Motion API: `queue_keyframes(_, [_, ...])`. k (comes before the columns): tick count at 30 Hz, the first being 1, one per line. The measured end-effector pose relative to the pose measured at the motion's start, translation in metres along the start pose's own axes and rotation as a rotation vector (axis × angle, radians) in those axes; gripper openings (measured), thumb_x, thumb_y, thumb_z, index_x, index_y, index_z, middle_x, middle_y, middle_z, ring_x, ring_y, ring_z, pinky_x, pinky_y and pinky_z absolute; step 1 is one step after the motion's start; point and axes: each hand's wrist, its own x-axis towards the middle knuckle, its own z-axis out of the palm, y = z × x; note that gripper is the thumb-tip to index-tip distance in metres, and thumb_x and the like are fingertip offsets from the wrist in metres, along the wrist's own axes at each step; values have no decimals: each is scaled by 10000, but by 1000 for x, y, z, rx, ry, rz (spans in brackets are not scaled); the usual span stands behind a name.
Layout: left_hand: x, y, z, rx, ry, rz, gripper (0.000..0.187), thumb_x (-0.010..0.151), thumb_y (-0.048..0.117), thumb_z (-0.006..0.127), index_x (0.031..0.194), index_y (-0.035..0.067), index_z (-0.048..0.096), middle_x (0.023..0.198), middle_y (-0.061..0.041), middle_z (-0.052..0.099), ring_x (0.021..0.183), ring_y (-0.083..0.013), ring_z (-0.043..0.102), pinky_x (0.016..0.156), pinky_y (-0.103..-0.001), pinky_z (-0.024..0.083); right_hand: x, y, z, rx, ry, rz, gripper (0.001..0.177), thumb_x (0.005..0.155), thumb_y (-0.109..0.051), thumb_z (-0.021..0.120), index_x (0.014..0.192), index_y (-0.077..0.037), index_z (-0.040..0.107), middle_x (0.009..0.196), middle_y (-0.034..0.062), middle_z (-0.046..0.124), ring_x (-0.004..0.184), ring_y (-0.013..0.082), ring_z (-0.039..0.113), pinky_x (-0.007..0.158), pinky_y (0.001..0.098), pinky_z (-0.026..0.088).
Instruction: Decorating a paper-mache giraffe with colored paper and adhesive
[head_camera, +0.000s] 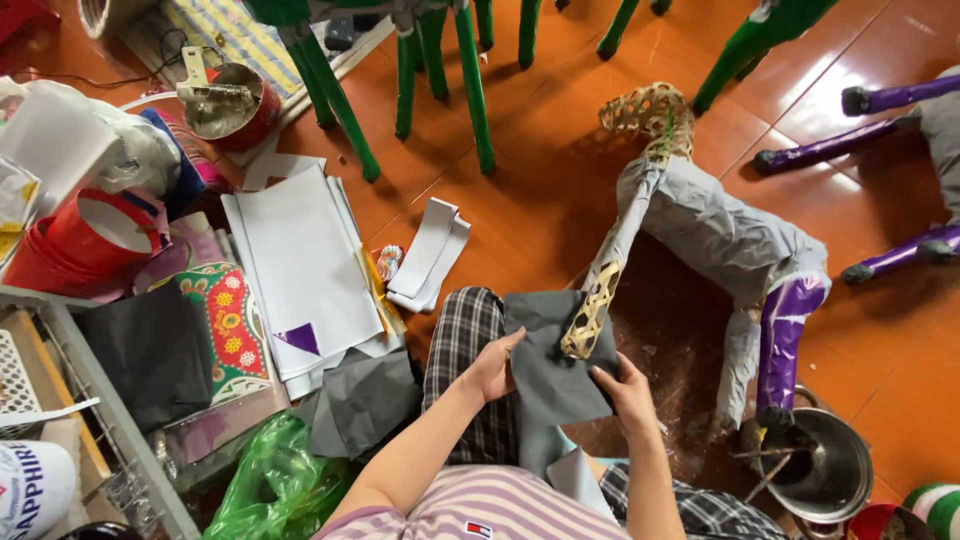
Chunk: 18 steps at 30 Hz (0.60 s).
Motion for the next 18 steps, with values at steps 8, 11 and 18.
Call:
queue_keyframes(8, [-3, 19, 19, 49, 17, -66, 443, 1039, 381, 415, 1229, 25, 597, 1130, -132, 654, 1024, -284, 634, 868, -389, 516, -45, -55, -12, -961, 146, -416, 593, 800, -168, 698, 1366, -110, 529, 1225, 143, 625, 1112, 290, 573, 941, 425, 432])
queue_keyframes(11, [10, 11, 13, 72, 32, -83, 451, 1047, 421, 415, 1096, 41, 652, 963, -120, 702, 848, -261, 680, 712, -363, 558, -62, -25, 4, -1318, -75, -790, 854, 679, -214, 821, 1420, -171, 399, 1476, 143, 290, 1363, 327, 274, 1112, 501, 264])
queue_keyframes(18, [11, 9, 17, 101, 64, -12, 465, 1033, 453, 380, 1100, 83, 653, 1024, -106, 710, 924, -257, 675, 769, -462, 572, -54, 5, 28, -1093, 61, -1032, 624, 681, 65, 543, 1244, -195, 614, 1415, 111, 426, 1399, 370, 311, 1114, 587, 297])
